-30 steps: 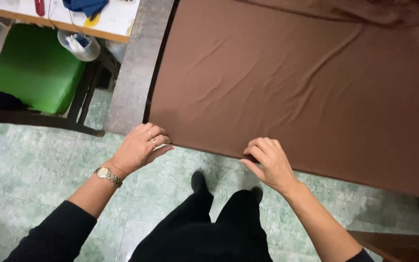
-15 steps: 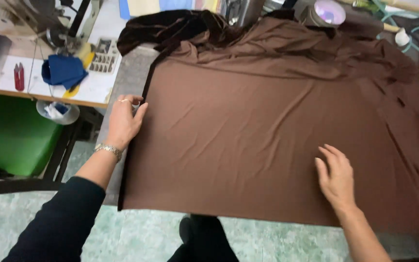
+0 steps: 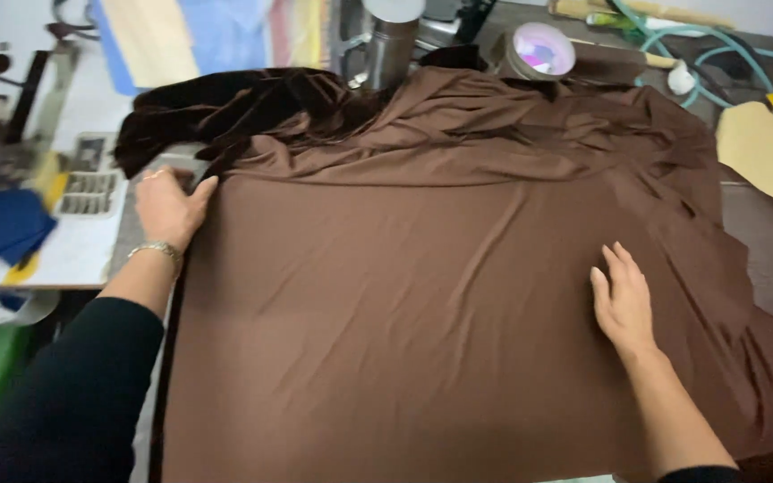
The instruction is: The person unfolds a rolled paper pattern on a table and places it on a large piece of brown fabric. They then smooth out the fabric with their hands to prepare it for cutting.
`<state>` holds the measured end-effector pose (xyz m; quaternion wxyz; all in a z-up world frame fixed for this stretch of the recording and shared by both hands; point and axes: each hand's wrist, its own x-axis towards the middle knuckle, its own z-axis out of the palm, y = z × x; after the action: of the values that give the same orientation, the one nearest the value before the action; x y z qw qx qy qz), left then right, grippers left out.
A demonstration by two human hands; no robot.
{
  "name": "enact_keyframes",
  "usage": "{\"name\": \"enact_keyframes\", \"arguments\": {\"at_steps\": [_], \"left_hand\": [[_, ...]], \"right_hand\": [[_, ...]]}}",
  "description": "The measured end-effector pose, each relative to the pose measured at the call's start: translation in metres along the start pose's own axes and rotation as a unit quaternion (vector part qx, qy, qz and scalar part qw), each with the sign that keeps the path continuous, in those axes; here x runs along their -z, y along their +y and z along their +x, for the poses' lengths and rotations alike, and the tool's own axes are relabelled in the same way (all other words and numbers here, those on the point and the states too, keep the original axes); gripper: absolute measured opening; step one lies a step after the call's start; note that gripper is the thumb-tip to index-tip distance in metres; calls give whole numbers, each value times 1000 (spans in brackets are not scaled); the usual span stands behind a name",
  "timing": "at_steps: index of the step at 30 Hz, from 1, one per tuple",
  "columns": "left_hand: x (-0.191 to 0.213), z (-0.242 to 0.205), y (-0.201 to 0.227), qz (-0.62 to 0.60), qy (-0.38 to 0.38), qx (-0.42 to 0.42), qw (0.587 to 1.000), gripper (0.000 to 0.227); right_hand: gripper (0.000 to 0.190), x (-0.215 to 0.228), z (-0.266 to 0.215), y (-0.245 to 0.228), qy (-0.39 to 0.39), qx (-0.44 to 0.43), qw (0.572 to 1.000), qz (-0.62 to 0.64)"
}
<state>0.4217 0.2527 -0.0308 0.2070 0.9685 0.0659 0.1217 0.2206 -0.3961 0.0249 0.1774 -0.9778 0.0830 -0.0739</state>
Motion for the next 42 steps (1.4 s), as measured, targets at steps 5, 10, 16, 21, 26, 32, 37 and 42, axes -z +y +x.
{"name": "enact_keyframes", "arguments": {"at_steps": [5, 10, 16, 21, 26, 32, 37, 42], "left_hand": [[-5, -2, -1, 81, 11, -20, 996, 32], [-6, -11, -18, 91, 53, -26, 994, 25], [-13, -13, -35, 116, 72, -36, 990, 24], [-7, -16, -33, 125, 69, -39, 989, 24], [1, -15, -24, 128, 66, -39, 989, 27], [41, -48, 50, 102, 120, -108, 982, 32], [37, -89, 72, 107, -75, -258, 957, 62], [43, -91, 59, 102, -159, -85, 978, 70]], "right_hand": [[55, -13, 15, 5, -23, -73, 997, -12], [56, -26, 10, 14, -21, -98, 995, -17], [56, -21, 12, 5, -31, -110, 993, -15], [58, -20, 12, 3, -33, -104, 994, -24], [55, -24, 11, 18, -29, -84, 996, -19], [54, -6, -3, 8, -20, -81, 996, -21], [57, 5, -21, 13, -43, -95, 994, -38], [59, 5, -30, 46, -39, -127, 990, -46]]}}
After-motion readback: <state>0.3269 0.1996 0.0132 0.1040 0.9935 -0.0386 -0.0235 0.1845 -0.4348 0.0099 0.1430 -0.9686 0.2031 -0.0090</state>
